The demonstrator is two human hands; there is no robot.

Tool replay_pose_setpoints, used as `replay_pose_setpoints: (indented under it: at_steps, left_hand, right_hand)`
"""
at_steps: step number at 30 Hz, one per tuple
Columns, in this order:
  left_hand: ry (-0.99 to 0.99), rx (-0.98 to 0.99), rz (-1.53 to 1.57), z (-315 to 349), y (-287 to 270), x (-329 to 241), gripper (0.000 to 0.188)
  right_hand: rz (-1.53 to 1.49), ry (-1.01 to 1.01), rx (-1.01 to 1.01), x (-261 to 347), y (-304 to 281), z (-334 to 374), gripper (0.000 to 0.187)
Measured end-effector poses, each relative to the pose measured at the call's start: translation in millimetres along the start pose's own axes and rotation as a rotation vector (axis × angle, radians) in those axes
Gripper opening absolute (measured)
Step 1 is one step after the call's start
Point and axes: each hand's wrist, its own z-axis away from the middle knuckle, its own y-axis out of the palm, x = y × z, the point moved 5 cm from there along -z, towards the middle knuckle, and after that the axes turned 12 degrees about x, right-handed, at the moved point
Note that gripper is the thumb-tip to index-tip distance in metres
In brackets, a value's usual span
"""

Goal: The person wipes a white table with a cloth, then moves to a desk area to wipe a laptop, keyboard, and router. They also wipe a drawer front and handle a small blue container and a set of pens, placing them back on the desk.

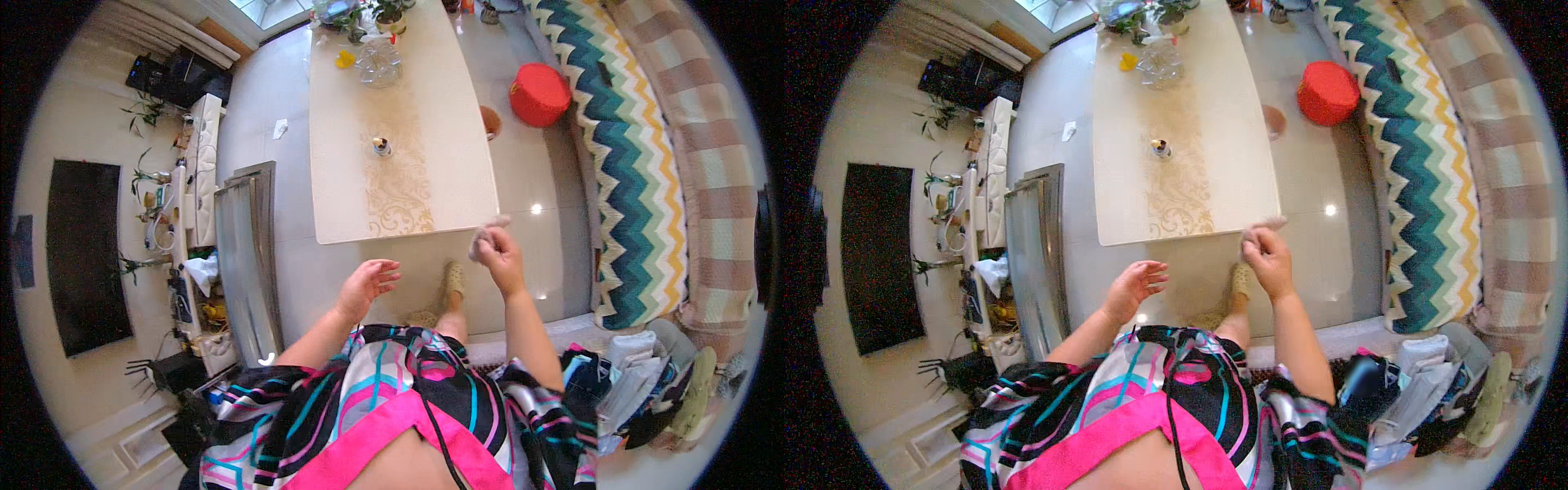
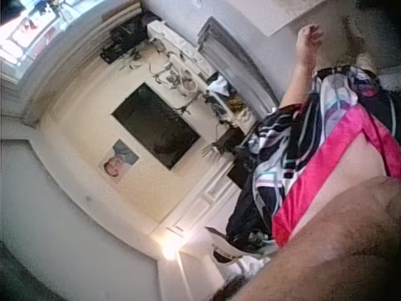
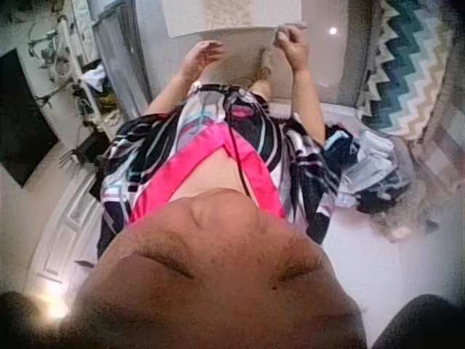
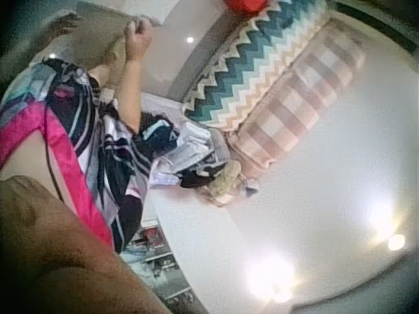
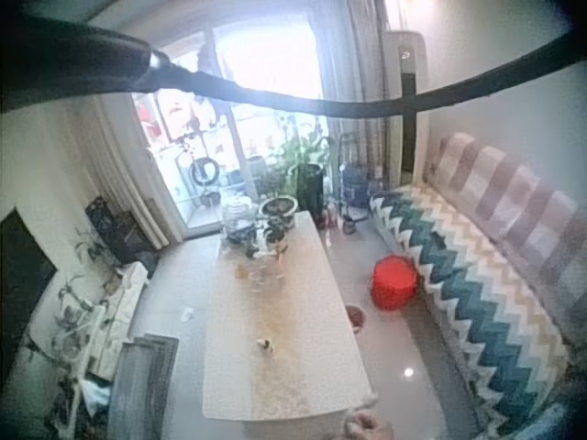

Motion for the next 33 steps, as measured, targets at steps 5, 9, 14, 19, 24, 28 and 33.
replay_pose_setpoints:
  at_steps: [5, 9, 14, 19, 24, 28, 33]
  left_hand:
    - [0.061, -0.062, -0.362, -82.7, -14.4, 4.8, 0.033]
    - [0.147, -0.089, -0.599, -132.8, -52.9, 5.4, 0.035]
    - [0.201, -0.233, -1.097, -158.7, -140.5, 3.5, 0.044]
    - [0.340, -0.347, -1.331, -167.7, -219.0, 8.3, 0.043]
    - [0.404, -0.472, -1.426, -175.5, -285.6, 15.7, 0.045]
    - [0.511, -0.620, -1.374, -183.2, -328.0, 22.0, 0.043]
    - [0.687, -0.716, -1.366, -196.8, -358.9, 18.5, 0.048]
  right_hand:
    - [0.712, 0.045, 0.347, -53.6, 80.1, -89.1, 0.057]
    - [0.728, 0.182, 0.214, -139.1, 107.6, -130.1, 0.079]
    - [0.766, 0.271, -0.024, -202.2, 112.5, -195.6, 0.102]
    - [0.867, 0.270, -0.095, -245.8, 162.0, -254.3, 0.107]
    - [1.018, -0.188, 0.056, -256.7, 280.7, -238.2, 0.088]
    - [1.021, -0.329, 0.322, -232.5, 345.7, -254.1, 0.071]
    - [1.035, -0.443, 0.323, -202.6, 402.2, -336.6, 0.057]
